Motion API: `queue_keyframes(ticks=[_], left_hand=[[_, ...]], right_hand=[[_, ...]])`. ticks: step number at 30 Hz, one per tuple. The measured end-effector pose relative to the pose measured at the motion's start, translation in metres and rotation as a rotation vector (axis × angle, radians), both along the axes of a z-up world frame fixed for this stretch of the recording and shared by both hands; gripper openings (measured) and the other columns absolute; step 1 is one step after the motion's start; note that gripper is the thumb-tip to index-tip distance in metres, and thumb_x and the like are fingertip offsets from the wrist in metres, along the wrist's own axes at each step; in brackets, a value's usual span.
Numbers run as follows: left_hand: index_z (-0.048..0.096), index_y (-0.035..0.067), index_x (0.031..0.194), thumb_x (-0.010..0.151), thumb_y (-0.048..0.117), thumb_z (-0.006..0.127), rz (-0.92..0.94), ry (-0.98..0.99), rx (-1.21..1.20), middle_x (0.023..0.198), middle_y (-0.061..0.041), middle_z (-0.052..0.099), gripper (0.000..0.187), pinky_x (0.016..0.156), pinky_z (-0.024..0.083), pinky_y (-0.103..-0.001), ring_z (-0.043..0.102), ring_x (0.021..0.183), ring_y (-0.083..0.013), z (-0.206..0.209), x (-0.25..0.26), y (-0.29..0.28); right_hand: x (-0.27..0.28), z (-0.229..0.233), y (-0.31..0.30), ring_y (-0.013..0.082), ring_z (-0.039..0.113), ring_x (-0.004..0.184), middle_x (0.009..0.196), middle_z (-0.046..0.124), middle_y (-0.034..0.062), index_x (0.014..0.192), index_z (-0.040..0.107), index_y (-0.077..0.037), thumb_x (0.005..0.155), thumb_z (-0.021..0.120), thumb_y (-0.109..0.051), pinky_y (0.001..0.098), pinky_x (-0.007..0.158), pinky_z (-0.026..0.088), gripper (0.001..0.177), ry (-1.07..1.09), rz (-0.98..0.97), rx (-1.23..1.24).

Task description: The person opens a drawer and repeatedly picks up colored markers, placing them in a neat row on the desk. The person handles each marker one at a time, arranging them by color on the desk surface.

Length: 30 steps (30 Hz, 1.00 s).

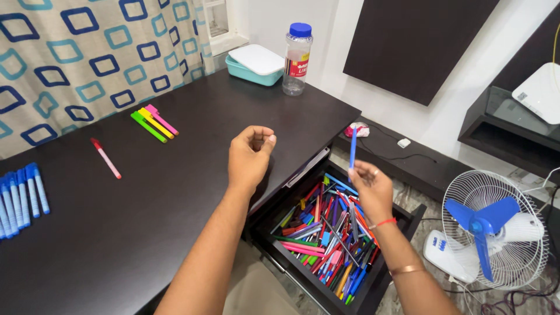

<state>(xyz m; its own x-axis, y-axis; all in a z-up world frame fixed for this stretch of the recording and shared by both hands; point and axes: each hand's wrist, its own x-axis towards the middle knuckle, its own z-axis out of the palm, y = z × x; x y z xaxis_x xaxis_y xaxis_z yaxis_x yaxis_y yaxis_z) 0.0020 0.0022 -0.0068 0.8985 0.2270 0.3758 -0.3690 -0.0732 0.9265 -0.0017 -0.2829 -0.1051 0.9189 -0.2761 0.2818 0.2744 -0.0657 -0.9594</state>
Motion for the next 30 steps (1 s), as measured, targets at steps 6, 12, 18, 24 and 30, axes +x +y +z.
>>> queue_keyframes(ticks=[6, 12, 18, 24, 30], left_hand=[[0.072, 0.003, 0.097, 0.089, 0.009, 0.073, -0.015, -0.008, -0.041, 0.085, 0.002, 0.071, 0.01, 0.068, 0.052, -0.024, 0.062, 0.071, -0.0057, 0.005, -0.002, -0.001], [0.075, 0.002, 0.103, 0.096, 0.02, 0.073, 0.034, -0.085, -0.109, 0.089, 0.001, 0.073, 0.019, 0.077, 0.053, -0.023, 0.065, 0.083, -0.0058, 0.001, 0.001, -0.001], [0.073, 0.0, 0.105, 0.097, 0.023, 0.071, 0.07, -0.154, -0.17, 0.091, 0.001, 0.074, 0.024, 0.079, 0.053, -0.023, 0.067, 0.084, -0.0063, -0.004, 0.008, 0.002], [0.069, 0.001, 0.098, 0.098, 0.022, 0.068, 0.118, -0.112, -0.278, 0.081, 0.0, 0.068, 0.021, 0.063, 0.049, -0.024, 0.06, 0.069, -0.007, -0.006, 0.011, 0.006], [0.07, 0.001, 0.098, 0.099, 0.022, 0.068, 0.219, -0.054, -0.302, 0.079, 0.001, 0.068, 0.021, 0.06, 0.048, -0.023, 0.059, 0.069, -0.0049, -0.009, 0.013, 0.008]], right_hand=[[0.007, 0.066, 0.048, 0.0105, 0.067, 0.094, 0.104, 0.072, 0.0057, 0.118, 0.069, 0.002, 0.092, 0.075, -0.005, 0.0234, 0.086, 0.056, 0.028, -0.169, 0.142, 0.036], [0.016, 0.094, 0.1, 0.0108, 0.069, 0.088, 0.1, 0.073, 0.0053, 0.115, 0.069, 0.002, 0.09, 0.074, -0.006, 0.0249, 0.079, 0.058, 0.027, -0.063, 0.301, 0.018], [0.027, 0.094, 0.146, 0.0089, 0.067, 0.087, 0.098, 0.072, 0.0059, 0.114, 0.072, 0.003, 0.091, 0.074, -0.004, 0.0232, 0.08, 0.056, 0.024, -0.087, 0.46, -0.121], [0.03, 0.097, 0.168, 0.0077, 0.069, 0.084, 0.094, 0.074, 0.0035, 0.107, 0.072, 0.003, 0.09, 0.073, -0.006, 0.0238, 0.077, 0.057, 0.019, -0.072, 0.505, -0.215], [0.059, 0.095, 0.176, 0.0103, 0.07, 0.074, 0.085, 0.076, 0.005, 0.103, 0.075, 0.0, 0.101, 0.063, -0.021, 0.0266, 0.068, 0.057, 0.024, 0.034, 0.383, -0.231]])
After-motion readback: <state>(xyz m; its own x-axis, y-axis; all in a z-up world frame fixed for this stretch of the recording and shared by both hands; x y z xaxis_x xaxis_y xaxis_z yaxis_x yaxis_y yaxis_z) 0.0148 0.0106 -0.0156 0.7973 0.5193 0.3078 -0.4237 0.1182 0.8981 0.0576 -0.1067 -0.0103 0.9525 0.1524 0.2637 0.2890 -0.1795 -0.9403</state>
